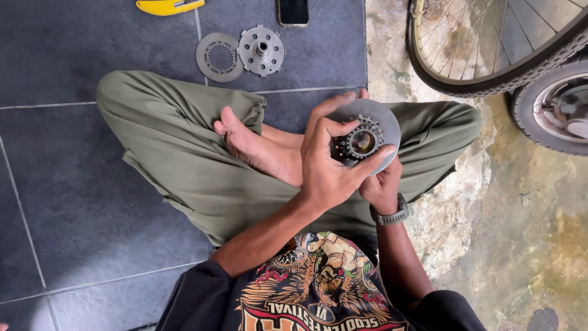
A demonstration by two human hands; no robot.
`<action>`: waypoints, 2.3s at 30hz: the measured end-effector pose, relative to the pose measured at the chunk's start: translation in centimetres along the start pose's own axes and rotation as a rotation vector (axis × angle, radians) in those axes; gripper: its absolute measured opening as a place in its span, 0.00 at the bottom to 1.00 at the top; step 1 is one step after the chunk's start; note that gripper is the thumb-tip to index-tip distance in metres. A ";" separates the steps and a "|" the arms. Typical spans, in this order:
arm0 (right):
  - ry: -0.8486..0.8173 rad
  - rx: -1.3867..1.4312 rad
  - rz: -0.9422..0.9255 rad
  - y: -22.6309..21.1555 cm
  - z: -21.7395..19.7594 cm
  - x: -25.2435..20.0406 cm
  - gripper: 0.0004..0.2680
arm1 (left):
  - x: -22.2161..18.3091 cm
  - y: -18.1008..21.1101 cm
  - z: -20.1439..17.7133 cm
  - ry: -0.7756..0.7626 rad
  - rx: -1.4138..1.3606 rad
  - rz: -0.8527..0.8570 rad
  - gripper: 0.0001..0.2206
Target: Brushing and cleaning the inner surfaces of a motorcycle clutch hub using a small hand brush.
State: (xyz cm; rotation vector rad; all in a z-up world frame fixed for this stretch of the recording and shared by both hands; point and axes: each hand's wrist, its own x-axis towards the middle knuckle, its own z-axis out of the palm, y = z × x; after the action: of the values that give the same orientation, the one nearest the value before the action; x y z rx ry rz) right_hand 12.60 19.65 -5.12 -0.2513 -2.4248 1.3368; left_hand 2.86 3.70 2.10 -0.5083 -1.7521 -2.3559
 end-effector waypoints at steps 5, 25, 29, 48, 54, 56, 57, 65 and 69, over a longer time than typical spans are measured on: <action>-0.044 0.029 0.067 -0.5 0.4 -0.2 0.13 | 0.1 0.4 -0.1 0.014 0.028 -0.008 0.24; -0.055 0.009 0.049 4.3 0.1 -2.5 0.13 | -0.3 0.2 0.5 0.025 0.081 -0.013 0.24; -0.070 0.014 0.061 9.4 -1.8 -7.2 0.13 | -0.5 0.1 0.6 0.030 0.096 -0.021 0.24; -0.044 0.013 0.069 10.5 -3.7 -11.6 0.14 | -0.8 0.3 1.5 0.020 0.142 0.019 0.25; -0.053 0.008 0.057 9.6 -3.8 -11.1 0.14 | -0.8 0.2 1.6 0.025 0.123 0.046 0.26; -0.055 0.005 0.054 9.2 -3.9 -11.2 0.14 | -0.9 0.2 1.8 0.027 0.127 0.041 0.25; -0.053 0.003 0.050 9.0 -3.9 -11.1 0.15 | -0.8 0.2 2.0 0.029 0.128 0.039 0.25; -0.043 0.002 -0.017 8.9 -3.5 -8.7 0.15 | -0.7 0.9 1.7 0.016 0.125 0.061 0.25; -0.015 0.003 -0.084 10.8 -2.4 -5.8 0.15 | 0.0 1.2 1.1 -0.006 0.166 0.054 0.25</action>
State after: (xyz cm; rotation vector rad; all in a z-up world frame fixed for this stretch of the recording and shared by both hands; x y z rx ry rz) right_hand 18.71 25.49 -14.39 -0.1371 -2.4167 1.3103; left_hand 3.47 4.34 3.43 -0.5303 -1.8904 -2.1519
